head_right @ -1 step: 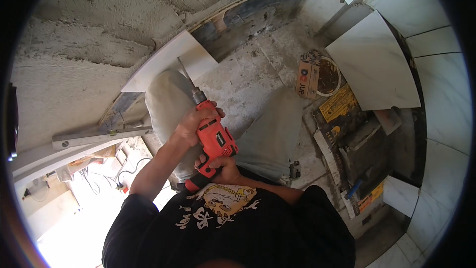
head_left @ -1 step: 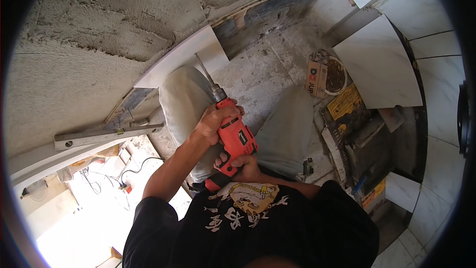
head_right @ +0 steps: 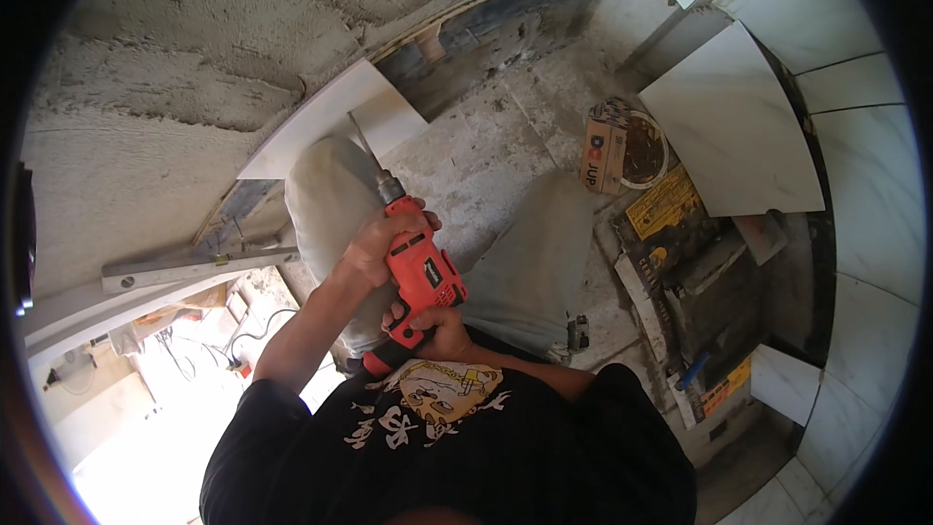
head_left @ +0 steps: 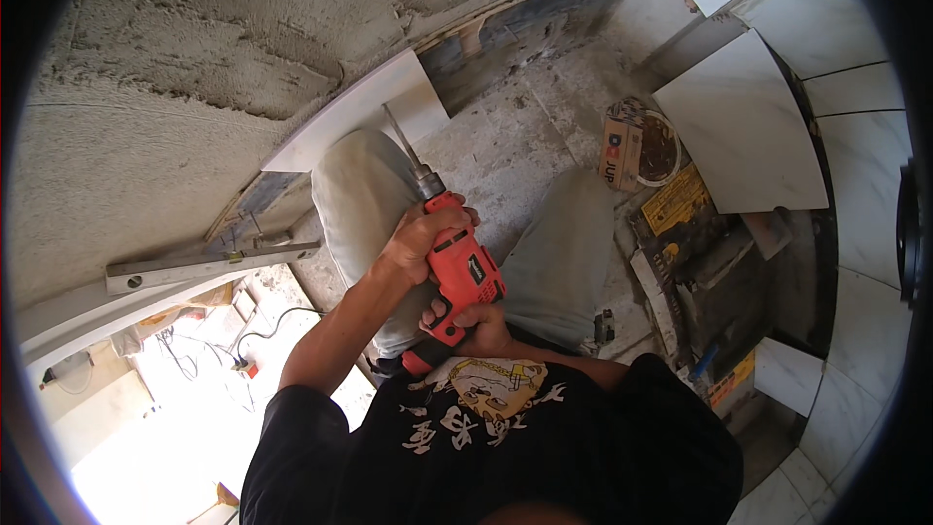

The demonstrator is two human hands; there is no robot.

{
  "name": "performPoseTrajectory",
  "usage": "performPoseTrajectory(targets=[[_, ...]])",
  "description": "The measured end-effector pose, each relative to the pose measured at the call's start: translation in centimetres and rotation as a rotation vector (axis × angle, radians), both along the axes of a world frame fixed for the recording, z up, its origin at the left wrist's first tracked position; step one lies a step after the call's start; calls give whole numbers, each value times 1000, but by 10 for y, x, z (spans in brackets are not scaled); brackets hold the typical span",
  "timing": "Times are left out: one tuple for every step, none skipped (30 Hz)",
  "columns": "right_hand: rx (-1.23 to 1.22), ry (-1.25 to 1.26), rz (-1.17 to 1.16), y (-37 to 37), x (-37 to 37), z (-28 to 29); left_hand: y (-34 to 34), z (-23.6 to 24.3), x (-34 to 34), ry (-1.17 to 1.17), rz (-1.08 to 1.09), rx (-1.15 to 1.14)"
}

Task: Drilling a hole in a wall for a bathroom installation.

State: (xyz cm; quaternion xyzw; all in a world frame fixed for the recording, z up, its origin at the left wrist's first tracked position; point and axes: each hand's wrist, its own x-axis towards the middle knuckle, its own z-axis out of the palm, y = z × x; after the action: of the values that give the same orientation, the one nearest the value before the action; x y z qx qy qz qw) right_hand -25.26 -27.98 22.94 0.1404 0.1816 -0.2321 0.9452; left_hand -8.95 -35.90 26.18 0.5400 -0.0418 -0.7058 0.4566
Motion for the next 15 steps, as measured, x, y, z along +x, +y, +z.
performPoseTrajectory(targets=[[-4,-9,-14,1,0,-1,0,-1,0,2,2,2],[-2,-7,-13,2,0,-2,1,-2,0,6,7,2],[-14,3,-12,0,-1,0,1,-2,0,10,12,3],[-26,12,-11,-1,-1,2,1,-2,0,12,13,5],[-25,14,-10,0,-1,0,1,-1,0,5,9,2],[-16,7,-12,1,0,-1,1,-1,0,-3,4,-2],[-8,-1,-14,2,0,-2,1,-1,0,-2,5,-1],[-7,0,-14,2,-1,-3,1,-1,0,2,2,-8],[-11,7,-11,0,-1,1,1,-2,1,5,0,-16],[-16,14,-8,-1,-1,3,1,-1,1,5,0,-16],[-16,14,-8,0,-1,1,1,-1,1,2,-3,-10],[-18,7,-8,0,0,0,0,0,1,-1,-7,-5],[-19,0,-7,0,0,-1,0,0,1,-2,-8,-6],[-20,-1,-8,0,-1,-1,0,0,0,-6,-12,-7],[-22,3,-4,-2,-1,4,0,1,0,-10,-16,-9]])
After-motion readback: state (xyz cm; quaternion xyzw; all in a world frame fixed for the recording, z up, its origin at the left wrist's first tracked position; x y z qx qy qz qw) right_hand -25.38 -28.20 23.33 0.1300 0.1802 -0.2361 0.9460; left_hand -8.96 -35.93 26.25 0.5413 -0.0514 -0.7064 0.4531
